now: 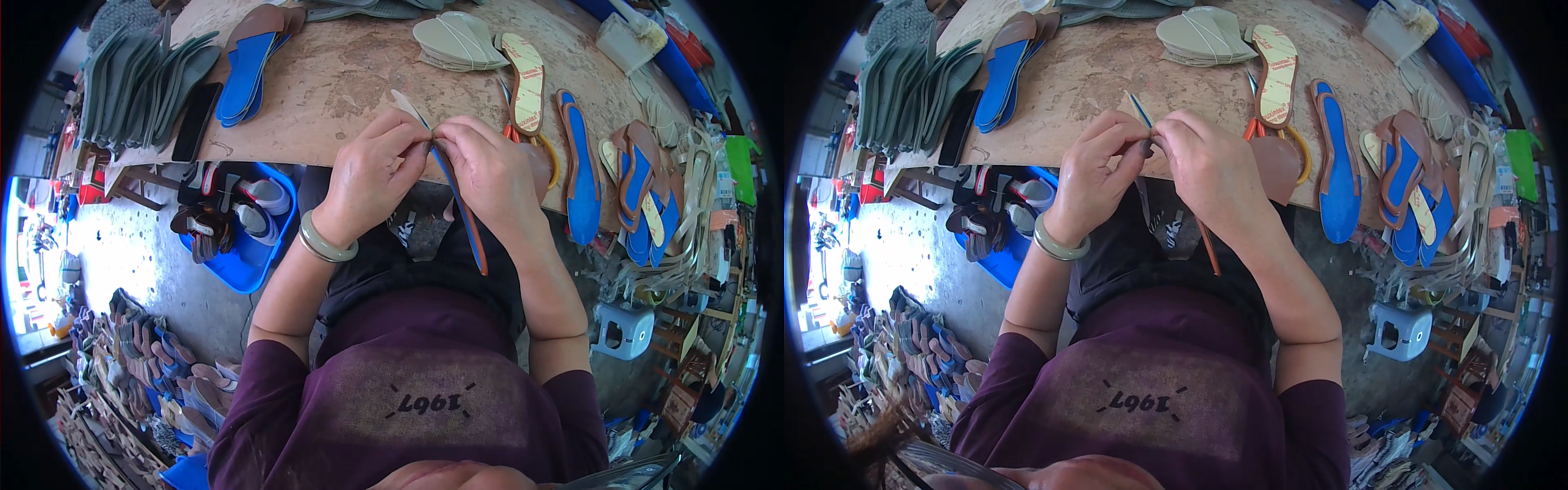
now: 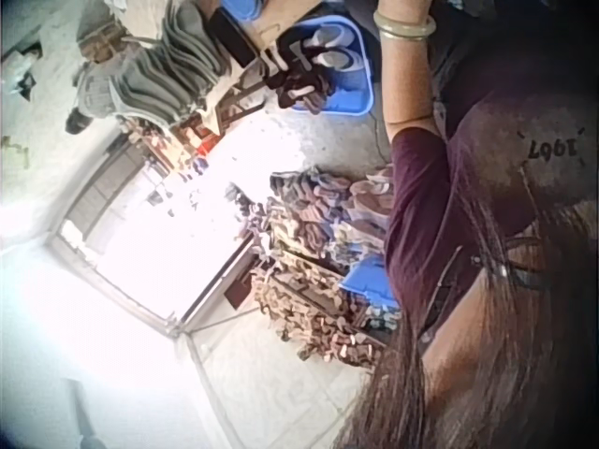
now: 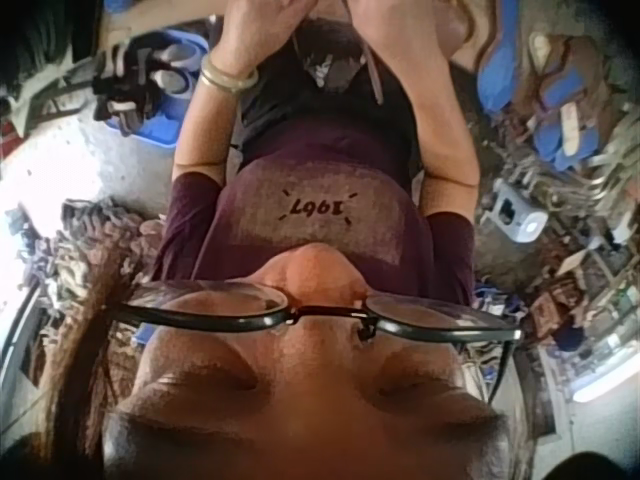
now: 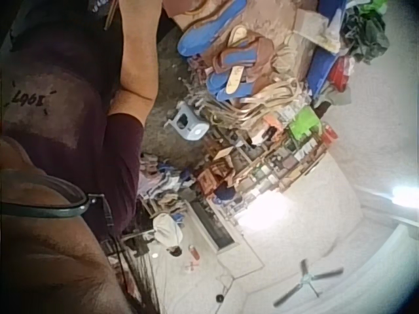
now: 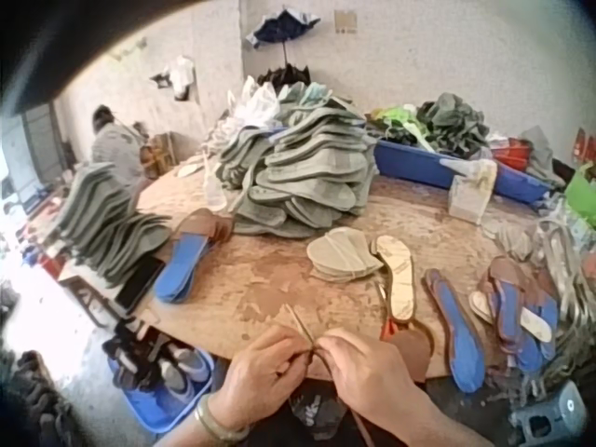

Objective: The recorder is assembling shoe components, including insoles and straps.

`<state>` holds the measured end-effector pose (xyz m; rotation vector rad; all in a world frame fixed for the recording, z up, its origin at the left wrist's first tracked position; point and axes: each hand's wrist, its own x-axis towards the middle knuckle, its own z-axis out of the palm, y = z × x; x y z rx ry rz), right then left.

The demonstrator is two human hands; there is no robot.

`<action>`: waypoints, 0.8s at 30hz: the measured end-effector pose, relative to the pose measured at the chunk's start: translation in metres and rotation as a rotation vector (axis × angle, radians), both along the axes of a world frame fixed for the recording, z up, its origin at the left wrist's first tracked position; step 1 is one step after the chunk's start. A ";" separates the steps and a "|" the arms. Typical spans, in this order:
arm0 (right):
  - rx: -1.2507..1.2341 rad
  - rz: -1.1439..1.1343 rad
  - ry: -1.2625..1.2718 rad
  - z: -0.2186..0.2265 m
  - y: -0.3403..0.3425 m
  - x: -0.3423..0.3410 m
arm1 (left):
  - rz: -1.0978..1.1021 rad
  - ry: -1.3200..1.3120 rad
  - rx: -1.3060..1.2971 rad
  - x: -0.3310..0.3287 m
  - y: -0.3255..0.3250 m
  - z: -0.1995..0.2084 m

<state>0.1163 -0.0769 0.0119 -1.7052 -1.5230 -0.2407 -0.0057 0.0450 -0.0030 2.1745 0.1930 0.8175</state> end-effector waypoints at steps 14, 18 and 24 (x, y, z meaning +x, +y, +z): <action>0.010 0.020 0.130 -0.011 0.005 0.007 | 0.102 -0.043 -0.077 0.007 -0.005 -0.004; 0.034 -0.005 0.070 -0.010 0.005 0.003 | 0.114 0.005 -0.016 0.004 -0.006 -0.002; 0.022 -0.054 -0.010 -0.012 0.005 -0.003 | 0.151 0.021 0.084 0.002 -0.009 -0.001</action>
